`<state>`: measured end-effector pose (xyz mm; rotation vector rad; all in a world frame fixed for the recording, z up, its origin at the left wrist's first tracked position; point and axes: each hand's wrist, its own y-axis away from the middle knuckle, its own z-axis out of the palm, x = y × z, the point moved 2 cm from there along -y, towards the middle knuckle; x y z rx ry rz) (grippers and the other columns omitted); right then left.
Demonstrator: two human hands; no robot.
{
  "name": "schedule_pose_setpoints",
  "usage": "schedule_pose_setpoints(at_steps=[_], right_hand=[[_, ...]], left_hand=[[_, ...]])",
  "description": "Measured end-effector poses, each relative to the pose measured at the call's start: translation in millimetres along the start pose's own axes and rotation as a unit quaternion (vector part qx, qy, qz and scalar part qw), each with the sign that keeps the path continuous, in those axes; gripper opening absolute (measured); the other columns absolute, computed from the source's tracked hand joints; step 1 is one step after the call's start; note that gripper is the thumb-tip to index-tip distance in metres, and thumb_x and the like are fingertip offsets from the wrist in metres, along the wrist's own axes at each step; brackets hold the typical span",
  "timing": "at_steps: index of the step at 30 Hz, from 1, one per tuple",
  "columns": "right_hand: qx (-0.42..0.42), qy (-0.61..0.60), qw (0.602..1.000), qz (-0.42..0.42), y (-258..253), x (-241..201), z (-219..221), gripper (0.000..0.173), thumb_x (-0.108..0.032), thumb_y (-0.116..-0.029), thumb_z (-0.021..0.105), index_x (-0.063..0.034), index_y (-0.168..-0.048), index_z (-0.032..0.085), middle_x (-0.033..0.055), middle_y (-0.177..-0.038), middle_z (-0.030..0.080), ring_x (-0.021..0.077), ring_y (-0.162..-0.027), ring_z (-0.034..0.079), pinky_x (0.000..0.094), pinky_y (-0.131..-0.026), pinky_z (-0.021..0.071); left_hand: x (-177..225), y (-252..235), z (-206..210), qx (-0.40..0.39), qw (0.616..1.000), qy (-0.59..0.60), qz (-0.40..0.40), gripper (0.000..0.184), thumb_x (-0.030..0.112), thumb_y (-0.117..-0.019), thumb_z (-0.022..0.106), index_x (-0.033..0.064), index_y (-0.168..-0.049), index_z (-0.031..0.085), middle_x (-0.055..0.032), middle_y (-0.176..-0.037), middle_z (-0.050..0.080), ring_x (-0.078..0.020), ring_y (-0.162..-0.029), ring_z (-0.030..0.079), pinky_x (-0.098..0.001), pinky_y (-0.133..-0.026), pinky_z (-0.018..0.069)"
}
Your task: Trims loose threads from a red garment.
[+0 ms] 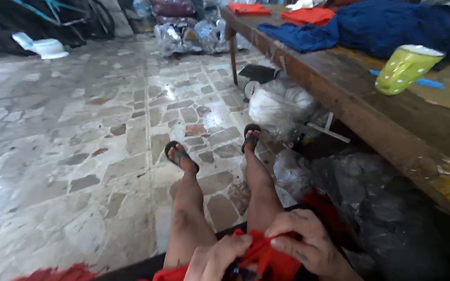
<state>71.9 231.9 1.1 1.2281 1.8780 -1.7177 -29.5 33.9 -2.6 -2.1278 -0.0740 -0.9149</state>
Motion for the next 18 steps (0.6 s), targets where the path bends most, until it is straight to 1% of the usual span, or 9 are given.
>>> schedule_pose_setpoints(at_steps=[2, 5, 7, 9, 10, 12, 15, 17, 18], right_hand=[[0.019, -0.008, 1.000, 0.012, -2.0, -1.2, -1.9, 0.025, -0.028, -0.1079, 0.053, -0.0074, -0.107, 0.068, -0.0022, -0.096, 0.072, -0.0025, -0.090, 0.067, 0.0141, -0.079, 0.0562], [0.049, 0.030, 0.998, 0.017, -7.0, -5.8, -8.5, 0.026, -0.030, -0.1095, 0.049, -0.0098, -0.107, 0.065, -0.0065, -0.092, 0.068, -0.0069, -0.084, 0.064, 0.0095, -0.074, 0.0532], [0.049, 0.047, 0.998, 0.014, -10.1, -8.2, -8.8, 0.028, -0.030, -0.1097, 0.048, -0.0075, -0.105, 0.063, -0.0039, -0.088, 0.065, -0.0069, -0.080, 0.062, 0.0084, -0.071, 0.0513], [0.052, 0.043, 0.998, 0.011, -10.7, -9.3, -7.5, 0.029, -0.031, -0.1100, 0.047, -0.0067, -0.105, 0.062, -0.0024, -0.087, 0.064, -0.0052, -0.080, 0.063, 0.0097, -0.071, 0.0521], [0.059, 0.037, 0.998, 0.008, -11.1, -9.8, -7.2, 0.029, -0.031, -0.1102, 0.046, -0.0074, -0.105, 0.061, -0.0022, -0.086, 0.064, -0.0037, -0.079, 0.064, 0.0112, -0.070, 0.0530], [0.072, 0.032, 0.997, -0.008, -11.8, -12.7, -6.3, 0.028, -0.032, -0.1105, 0.045, -0.0088, -0.104, 0.060, -0.0014, -0.084, 0.063, 0.0001, -0.077, 0.065, 0.0149, -0.069, 0.0552], [0.063, 0.041, 0.996, -0.052, -14.5, -18.0, -5.5, 0.029, -0.031, -0.1112, 0.042, -0.0082, -0.102, 0.058, 0.0031, -0.089, 0.064, 0.0092, -0.085, 0.068, 0.0244, -0.076, 0.0594], [0.043, 0.018, 0.997, -0.060, -19.5, -19.7, -5.7, 0.029, -0.031, -0.1115, 0.041, -0.0081, -0.103, 0.057, 0.0056, -0.097, 0.066, 0.0134, -0.095, 0.069, 0.0283, -0.084, 0.0602], [0.037, -0.016, 0.998, -0.054, -22.2, -20.4, -5.4, 0.030, -0.031, -0.1116, 0.041, -0.0077, -0.103, 0.057, 0.0057, -0.095, 0.066, 0.0135, -0.093, 0.070, 0.0283, -0.083, 0.0599]], left_hand=[[1.9, -3.8, 1.7, 0.007, 1.000, -0.021, 0.015, 0.036, 0.025, -0.0995, 0.065, 0.0162, -0.132, 0.051, 0.0007, -0.094, 0.061, -0.0012, -0.078, 0.061, -0.0133, -0.071, 0.0530], [8.5, -9.5, -2.3, 0.008, 0.998, -0.050, 0.024, 0.036, 0.027, -0.0995, 0.063, 0.0138, -0.130, 0.051, -0.0011, -0.091, 0.060, -0.0038, -0.073, 0.059, -0.0144, -0.065, 0.0513], [9.6, -11.4, -4.1, -0.003, 0.998, -0.052, 0.028, 0.036, 0.028, -0.1001, 0.062, 0.0134, -0.131, 0.051, -0.0015, -0.089, 0.059, -0.0048, -0.071, 0.058, -0.0148, -0.063, 0.0503], [8.9, -13.3, -5.2, -0.013, 1.000, -0.018, 0.015, 0.040, 0.030, -0.1008, 0.062, 0.0130, -0.135, 0.049, -0.0005, -0.088, 0.061, -0.0026, -0.071, 0.058, -0.0130, -0.064, 0.0500], [7.7, -14.8, -6.4, -0.020, 1.000, 0.011, 0.002, 0.045, 0.034, -0.1006, 0.062, 0.0128, -0.137, 0.048, 0.0001, -0.089, 0.062, -0.0011, -0.071, 0.058, -0.0118, -0.064, 0.0490], [4.9, -17.2, -11.1, -0.042, 0.997, 0.061, -0.033, 0.056, 0.050, -0.1006, 0.059, 0.0125, -0.140, 0.047, 0.0008, -0.094, 0.064, 0.0013, -0.074, 0.058, -0.0109, -0.065, 0.0478], [0.3, -25.6, -21.6, -0.076, 0.992, 0.073, -0.064, 0.061, 0.065, -0.1014, 0.044, 0.0098, -0.126, 0.052, -0.0018, -0.095, 0.064, -0.0021, -0.077, 0.059, -0.0165, -0.064, 0.0489], [-1.7, -32.1, -28.5, -0.090, 0.992, 0.063, -0.063, 0.056, 0.062, -0.1039, 0.039, 0.0097, -0.117, 0.054, -0.0037, -0.092, 0.064, -0.0055, -0.076, 0.059, -0.0206, -0.063, 0.0488], [-1.1, -35.3, -31.6, -0.092, 0.992, 0.059, -0.058, 0.053, 0.059, -0.1057, 0.038, 0.0091, -0.115, 0.055, -0.0030, -0.090, 0.061, -0.0045, -0.074, 0.056, -0.0196, -0.063, 0.0467]])
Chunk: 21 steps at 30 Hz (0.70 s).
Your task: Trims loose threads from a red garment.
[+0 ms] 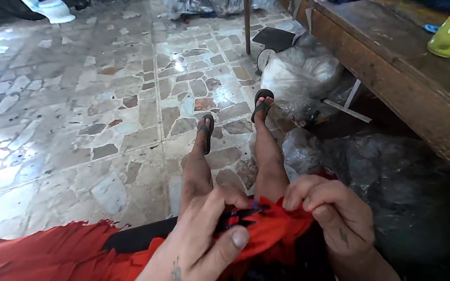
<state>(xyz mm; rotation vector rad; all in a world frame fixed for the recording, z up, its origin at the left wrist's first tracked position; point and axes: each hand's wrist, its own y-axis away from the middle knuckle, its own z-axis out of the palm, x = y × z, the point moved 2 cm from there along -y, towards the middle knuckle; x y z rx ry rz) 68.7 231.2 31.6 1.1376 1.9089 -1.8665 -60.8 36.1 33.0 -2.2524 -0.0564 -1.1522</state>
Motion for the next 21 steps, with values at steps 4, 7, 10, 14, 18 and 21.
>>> schedule_pose_setpoints(at_steps=[4, 7, 10, 14, 18, 21], right_hand=[[0.019, -0.132, 0.990, 0.052, -7.6, -4.8, 1.0, 0.028, -0.031, -0.1108, 0.043, -0.0099, -0.106, 0.061, 0.0005, -0.086, 0.068, 0.0086, -0.082, 0.070, 0.0242, -0.076, 0.0595], [0.044, -0.093, 0.994, 0.032, -11.4, -8.8, -3.2, 0.026, -0.032, -0.1099, 0.046, -0.0129, -0.105, 0.063, -0.0030, -0.093, 0.066, 0.0063, -0.089, 0.067, 0.0231, -0.080, 0.0575], [0.064, -0.062, 0.996, 0.014, -16.3, -13.8, -4.1, 0.026, -0.032, -0.1095, 0.047, -0.0127, -0.104, 0.064, -0.0029, -0.089, 0.067, 0.0063, -0.084, 0.068, 0.0224, -0.076, 0.0585], [0.067, -0.062, 0.996, 0.007, -22.7, -23.1, -4.6, 0.024, -0.029, -0.1088, 0.050, -0.0113, -0.105, 0.066, -0.0031, -0.090, 0.066, 0.0030, -0.075, 0.066, 0.0180, -0.066, 0.0571], [0.072, -0.015, 0.997, -0.022, -26.2, -28.2, -7.9, 0.023, -0.028, -0.1079, 0.052, -0.0111, -0.104, 0.067, -0.0035, -0.093, 0.066, 0.0023, -0.078, 0.065, 0.0177, -0.069, 0.0571], [0.063, 0.020, 0.996, -0.052, -30.6, -33.8, -9.3, 0.023, -0.027, -0.1077, 0.053, -0.0099, -0.103, 0.067, -0.0023, -0.095, 0.066, 0.0033, -0.084, 0.065, 0.0195, -0.075, 0.0568]], left_hand=[[10.1, -9.1, -11.4, 0.010, 1.000, -0.014, 0.020, 0.044, 0.048, -0.1076, 0.044, 0.0075, -0.115, 0.058, 0.0007, -0.085, 0.057, 0.0004, -0.073, 0.054, -0.0150, -0.065, 0.0454], [16.0, -18.8, -16.0, 0.007, 0.995, -0.076, 0.063, 0.043, 0.043, -0.1077, 0.047, 0.0044, -0.112, 0.064, -0.0054, -0.089, 0.067, -0.0043, -0.080, 0.062, -0.0200, -0.072, 0.0501], [18.7, -27.9, -16.1, 0.008, 0.988, -0.124, 0.096, 0.042, 0.040, -0.1050, 0.052, 0.0018, -0.099, 0.068, -0.0096, -0.081, 0.070, -0.0097, -0.073, 0.065, -0.0253, -0.066, 0.0506], [25.4, -43.4, -12.8, -0.017, 0.976, -0.163, 0.145, 0.041, 0.039, -0.1048, 0.051, 0.0038, -0.090, 0.066, -0.0094, -0.071, 0.066, -0.0145, -0.063, 0.063, -0.0301, -0.056, 0.0466], [31.8, -53.5, -5.2, -0.026, 0.963, -0.187, 0.190, 0.040, 0.038, -0.1047, 0.050, 0.0032, -0.090, 0.065, -0.0086, -0.068, 0.062, -0.0173, -0.062, 0.060, -0.0317, -0.054, 0.0440], [33.9, -59.8, -5.9, -0.022, 0.951, -0.222, 0.213, 0.040, 0.037, -0.1062, 0.048, 0.0035, -0.091, 0.064, -0.0087, -0.069, 0.063, -0.0172, -0.063, 0.063, -0.0312, -0.054, 0.0463]])
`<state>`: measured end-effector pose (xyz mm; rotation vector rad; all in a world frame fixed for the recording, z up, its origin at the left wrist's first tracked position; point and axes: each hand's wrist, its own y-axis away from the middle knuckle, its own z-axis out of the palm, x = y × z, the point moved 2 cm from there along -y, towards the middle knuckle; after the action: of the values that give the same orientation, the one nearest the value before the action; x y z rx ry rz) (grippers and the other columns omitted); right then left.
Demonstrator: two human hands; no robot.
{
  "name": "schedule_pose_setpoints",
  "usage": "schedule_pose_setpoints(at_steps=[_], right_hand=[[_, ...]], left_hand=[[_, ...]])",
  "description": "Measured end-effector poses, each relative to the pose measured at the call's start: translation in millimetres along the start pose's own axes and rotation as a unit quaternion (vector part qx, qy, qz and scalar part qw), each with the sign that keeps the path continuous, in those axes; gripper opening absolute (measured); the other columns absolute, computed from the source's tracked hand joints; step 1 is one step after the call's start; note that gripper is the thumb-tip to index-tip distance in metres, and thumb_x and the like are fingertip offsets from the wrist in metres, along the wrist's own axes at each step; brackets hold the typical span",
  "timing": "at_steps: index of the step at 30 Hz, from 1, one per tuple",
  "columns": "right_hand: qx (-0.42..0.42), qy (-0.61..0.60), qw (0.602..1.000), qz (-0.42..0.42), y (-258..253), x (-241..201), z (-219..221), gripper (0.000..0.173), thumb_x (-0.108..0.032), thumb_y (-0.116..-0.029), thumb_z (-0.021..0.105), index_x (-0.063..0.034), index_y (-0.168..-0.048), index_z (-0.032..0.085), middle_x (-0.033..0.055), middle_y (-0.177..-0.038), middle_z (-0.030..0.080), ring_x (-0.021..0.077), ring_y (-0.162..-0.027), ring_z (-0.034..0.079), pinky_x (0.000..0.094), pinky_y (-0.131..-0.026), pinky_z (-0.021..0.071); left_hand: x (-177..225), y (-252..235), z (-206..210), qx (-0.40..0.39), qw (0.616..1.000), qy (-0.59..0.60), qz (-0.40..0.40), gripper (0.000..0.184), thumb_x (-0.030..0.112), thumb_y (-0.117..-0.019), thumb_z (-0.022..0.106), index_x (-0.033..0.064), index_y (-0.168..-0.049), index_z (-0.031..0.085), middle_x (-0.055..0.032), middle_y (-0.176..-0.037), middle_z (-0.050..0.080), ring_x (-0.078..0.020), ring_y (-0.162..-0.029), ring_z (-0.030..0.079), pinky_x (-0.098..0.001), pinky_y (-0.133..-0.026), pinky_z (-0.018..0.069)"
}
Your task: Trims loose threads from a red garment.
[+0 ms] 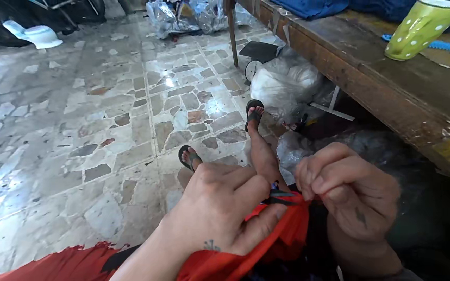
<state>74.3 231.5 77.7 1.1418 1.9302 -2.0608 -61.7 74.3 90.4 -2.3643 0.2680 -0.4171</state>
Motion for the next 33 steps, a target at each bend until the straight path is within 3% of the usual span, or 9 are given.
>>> schedule_pose_setpoints(at_steps=[4, 8, 12, 18, 20, 24, 27, 30, 33], right_hand=[[0.000, 0.058, 0.998, -0.032, -3.1, -6.9, -0.6, 0.025, -0.027, -0.1082, 0.052, -0.0091, -0.099, 0.066, -0.0019, -0.094, 0.065, 0.0035, -0.091, 0.065, 0.0261, -0.091, 0.0549], [-0.007, 0.067, 0.997, -0.044, -5.3, -7.8, -0.5, 0.025, -0.026, -0.1088, 0.051, -0.0072, -0.099, 0.065, -0.0004, -0.094, 0.065, 0.0031, -0.093, 0.064, 0.0297, -0.100, 0.0516], [-0.011, 0.052, 0.998, -0.045, -6.6, -7.7, 1.9, 0.027, -0.026, -0.1087, 0.051, -0.0046, -0.099, 0.065, 0.0016, -0.094, 0.065, 0.0033, -0.091, 0.064, 0.0231, -0.087, 0.0540], [-0.001, 0.052, 0.998, -0.032, -4.1, -5.3, 2.6, 0.027, -0.026, -0.1090, 0.050, -0.0055, -0.099, 0.064, 0.0011, -0.093, 0.064, 0.0020, -0.087, 0.062, 0.0259, -0.091, 0.0527], [0.008, 0.034, 0.999, -0.031, -4.6, -3.9, 0.2, 0.028, -0.027, -0.1090, 0.050, -0.0052, -0.098, 0.063, 0.0006, -0.092, 0.064, 0.0023, -0.085, 0.062, 0.0211, -0.081, 0.0544], [0.035, -0.014, 0.999, -0.011, -1.2, -0.7, -7.8, 0.025, -0.027, -0.1090, 0.050, -0.0082, -0.100, 0.064, -0.0027, -0.080, 0.065, 0.0015, -0.073, 0.064, 0.0192, -0.070, 0.0566], [0.075, -0.019, 0.997, 0.006, 0.6, -2.4, -23.5, 0.021, -0.029, -0.1079, 0.052, -0.0146, -0.106, 0.067, -0.0095, -0.078, 0.064, -0.0039, -0.064, 0.058, 0.0124, -0.057, 0.0506], [0.148, 0.008, 0.989, 0.000, 3.5, -5.2, -53.6, 0.016, -0.032, -0.1055, 0.057, -0.0213, -0.105, 0.068, -0.0132, -0.075, 0.060, -0.0026, -0.057, 0.052, 0.0152, -0.051, 0.0469], [0.224, 0.032, 0.974, -0.007, 11.2, -9.9, -89.5, 0.012, -0.030, -0.1031, 0.060, -0.0205, -0.097, 0.064, -0.0105, -0.066, 0.054, 0.0023, -0.049, 0.047, 0.0194, -0.046, 0.0445]], left_hand=[[0.8, -5.5, -6.3, -0.008, 1.000, 0.002, 0.024, 0.043, 0.039, -0.1068, 0.045, 0.0041, -0.089, 0.063, -0.0089, -0.068, 0.063, -0.0171, -0.060, 0.061, -0.0309, -0.054, 0.0444], [3.5, -8.6, -8.7, -0.017, 0.999, 0.017, 0.040, 0.048, 0.043, -0.1072, 0.042, 0.0047, -0.086, 0.062, -0.0085, -0.064, 0.060, -0.0173, -0.056, 0.058, -0.0315, -0.051, 0.0423], [6.6, -11.3, -8.5, -0.012, 0.999, 0.003, 0.047, 0.050, 0.045, -0.1069, 0.041, 0.0047, -0.084, 0.061, -0.0077, -0.061, 0.057, -0.0169, -0.053, 0.054, -0.0305, -0.049, 0.0391], [7.4, -10.5, -6.3, -0.016, 0.998, -0.012, 0.052, 0.040, 0.037, -0.1040, 0.051, 0.0062, -0.081, 0.060, -0.0058, -0.057, 0.054, -0.0159, -0.049, 0.051, -0.0305, -0.047, 0.0365], [4.2, -5.4, -5.6, -0.016, 0.999, 0.005, 0.031, 0.042, 0.039, -0.1045, 0.050, 0.0063, -0.080, 0.060, -0.0064, -0.058, 0.055, -0.0155, -0.050, 0.052, -0.0302, -0.047, 0.0367], [-17.9, 15.7, 6.4, 0.019, 0.994, 0.093, -0.055, 0.056, 0.053, -0.1067, 0.039, 0.0027, -0.093, 0.062, -0.0056, -0.069, 0.059, -0.0063, -0.060, 0.054, -0.0202, -0.055, 0.0424], [-39.7, 43.7, 35.4, 0.011, 0.965, 0.197, -0.173, 0.054, 0.054, -0.1021, 0.054, 0.0023, -0.114, 0.065, 0.0061, -0.067, 0.046, 0.0063, -0.057, 0.038, -0.0107, -0.054, 0.0325], [-61.4, 77.4, 70.5, -0.073, 0.932, 0.193, -0.299, 0.052, 0.038, -0.0980, 0.063, 0.0018, -0.135, 0.063, 0.0019, -0.067, 0.054, -0.0026, -0.054, 0.042, -0.0233, -0.051, 0.0400], [-80.7, 107.3, 92.6, -0.079, 0.903, 0.185, -0.379, 0.047, 0.032, -0.1027, 0.055, 0.0019, -0.138, 0.059, -0.0004, -0.076, 0.061, -0.0057, -0.058, 0.049, -0.0273, -0.056, 0.0468]])
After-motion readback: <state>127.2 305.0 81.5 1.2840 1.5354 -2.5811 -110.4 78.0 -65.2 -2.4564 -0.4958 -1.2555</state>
